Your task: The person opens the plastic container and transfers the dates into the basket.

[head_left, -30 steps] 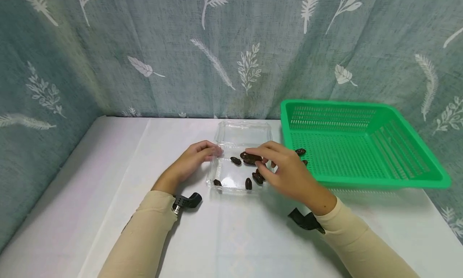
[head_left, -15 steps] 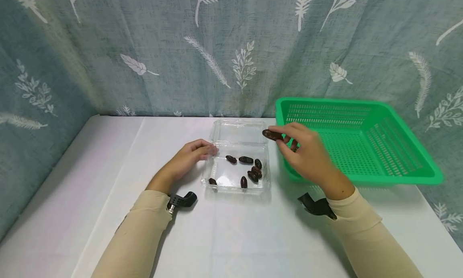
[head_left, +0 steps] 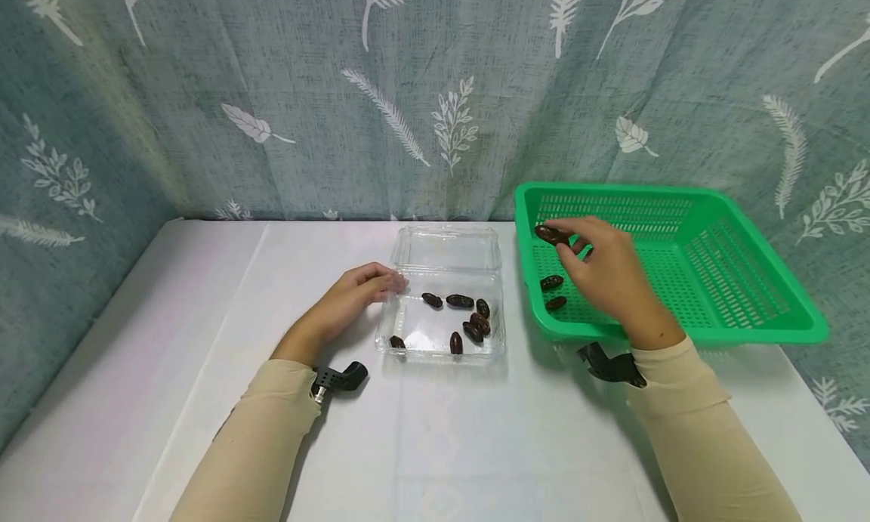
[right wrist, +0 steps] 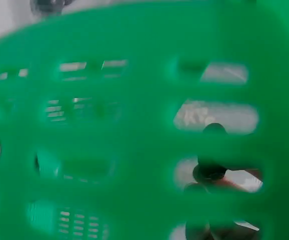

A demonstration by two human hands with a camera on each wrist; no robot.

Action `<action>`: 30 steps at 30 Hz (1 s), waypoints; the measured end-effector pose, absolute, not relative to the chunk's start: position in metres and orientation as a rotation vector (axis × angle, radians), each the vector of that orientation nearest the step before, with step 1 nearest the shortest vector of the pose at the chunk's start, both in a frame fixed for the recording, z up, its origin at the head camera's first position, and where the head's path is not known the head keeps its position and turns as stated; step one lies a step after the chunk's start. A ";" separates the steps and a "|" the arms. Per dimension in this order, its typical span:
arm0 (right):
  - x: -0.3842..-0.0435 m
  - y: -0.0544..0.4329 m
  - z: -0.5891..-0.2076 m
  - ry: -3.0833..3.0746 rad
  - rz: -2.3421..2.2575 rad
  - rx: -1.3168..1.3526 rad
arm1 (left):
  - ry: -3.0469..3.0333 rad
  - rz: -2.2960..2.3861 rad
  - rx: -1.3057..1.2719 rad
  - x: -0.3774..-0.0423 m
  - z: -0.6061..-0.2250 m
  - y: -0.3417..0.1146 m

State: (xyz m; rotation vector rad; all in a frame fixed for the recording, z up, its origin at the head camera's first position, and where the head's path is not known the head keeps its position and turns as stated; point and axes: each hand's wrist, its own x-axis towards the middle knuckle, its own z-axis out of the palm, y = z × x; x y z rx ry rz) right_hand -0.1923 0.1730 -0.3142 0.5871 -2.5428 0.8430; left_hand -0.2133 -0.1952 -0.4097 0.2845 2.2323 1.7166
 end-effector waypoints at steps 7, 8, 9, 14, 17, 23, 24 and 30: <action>-0.195 0.184 -0.313 -2.707 0.829 0.503 | 2.235 1.725 0.310 -0.214 -0.409 -0.196; -0.196 0.185 -0.312 -2.731 0.824 0.492 | 2.238 1.726 0.316 -0.214 -0.409 -0.196; -0.197 0.186 -0.312 -2.759 0.819 0.486 | 2.234 1.734 0.316 -0.214 -0.408 -0.196; -0.200 0.190 -0.313 -2.966 0.767 0.473 | 2.230 1.729 0.294 -0.215 -0.410 -0.195; -0.203 0.191 -0.317 -3.068 0.737 0.497 | 2.228 1.736 0.301 -0.215 -0.410 -0.195; -0.205 0.192 -0.322 -3.127 0.659 0.565 | 2.222 1.751 0.317 -0.215 -0.409 -0.194; -0.205 0.192 -0.322 -3.130 0.624 0.579 | 2.217 1.750 0.311 -0.215 -0.409 -0.194; -0.202 0.190 -0.324 -3.144 0.541 0.647 | 2.217 1.740 0.312 -0.214 -0.408 -0.194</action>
